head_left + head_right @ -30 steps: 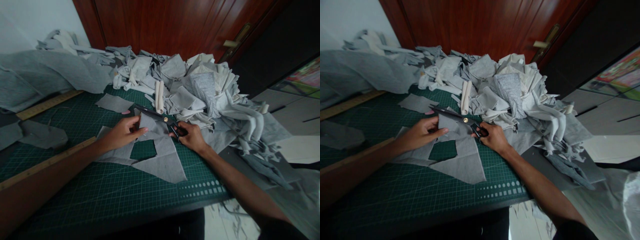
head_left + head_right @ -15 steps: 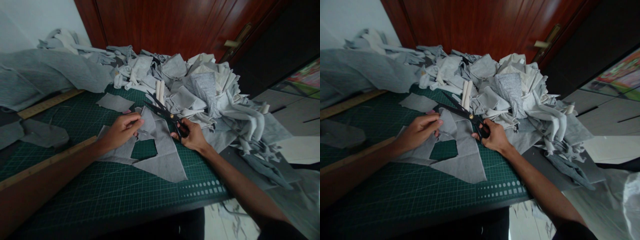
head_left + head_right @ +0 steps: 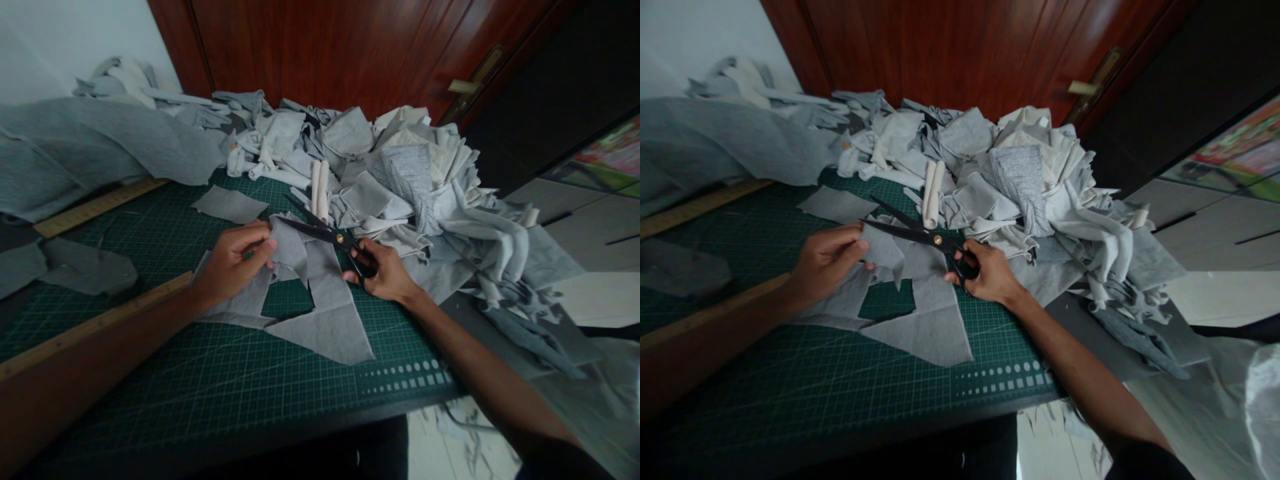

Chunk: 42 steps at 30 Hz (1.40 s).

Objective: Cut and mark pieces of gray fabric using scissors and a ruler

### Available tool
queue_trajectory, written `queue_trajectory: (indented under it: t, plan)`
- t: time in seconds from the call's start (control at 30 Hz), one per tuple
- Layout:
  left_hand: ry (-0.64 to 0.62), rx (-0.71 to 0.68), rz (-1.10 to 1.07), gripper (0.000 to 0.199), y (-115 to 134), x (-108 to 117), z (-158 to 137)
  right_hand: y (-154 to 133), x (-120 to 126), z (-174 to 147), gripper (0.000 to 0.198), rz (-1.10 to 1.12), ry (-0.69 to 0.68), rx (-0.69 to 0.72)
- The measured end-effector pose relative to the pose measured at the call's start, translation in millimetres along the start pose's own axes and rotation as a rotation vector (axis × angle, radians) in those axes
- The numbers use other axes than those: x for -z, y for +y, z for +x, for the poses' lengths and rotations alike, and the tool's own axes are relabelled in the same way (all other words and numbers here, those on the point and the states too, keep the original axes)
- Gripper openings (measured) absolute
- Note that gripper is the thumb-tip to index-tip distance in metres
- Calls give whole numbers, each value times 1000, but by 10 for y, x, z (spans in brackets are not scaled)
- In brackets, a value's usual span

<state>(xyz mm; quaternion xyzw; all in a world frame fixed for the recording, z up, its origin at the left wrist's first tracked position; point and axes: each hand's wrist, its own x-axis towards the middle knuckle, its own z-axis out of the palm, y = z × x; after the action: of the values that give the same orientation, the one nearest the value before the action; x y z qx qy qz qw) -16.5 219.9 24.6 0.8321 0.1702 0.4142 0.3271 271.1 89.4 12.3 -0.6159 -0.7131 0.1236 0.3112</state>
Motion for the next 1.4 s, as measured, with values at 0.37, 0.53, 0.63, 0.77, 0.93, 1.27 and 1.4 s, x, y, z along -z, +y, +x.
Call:
queue_trajectory:
  t: [0.37,0.53,0.63,0.77,0.93,1.27,1.4]
  plan:
    - [-74,-134,40,31,24,-37,7,-25,8,2,45,14,-48,16]
    - [-46,-140,79,30,33,-32,-2,-17,6,-5,42,32,-61,29]
    - [-28,-128,102,32,21,-33,0,3,-8,-6,42,20,-51,28]
    - [28,-118,32,30,-53,-48,14,16,-16,0,43,24,-35,37]
    - [146,12,-52,10,-169,-70,7,4,-12,-4,41,-14,-48,54]
    - [256,19,-174,17,-239,-82,11,19,-19,-1,39,-40,-15,73]
    - [219,25,-221,15,-244,-83,12,19,-23,-5,40,-4,-8,63]
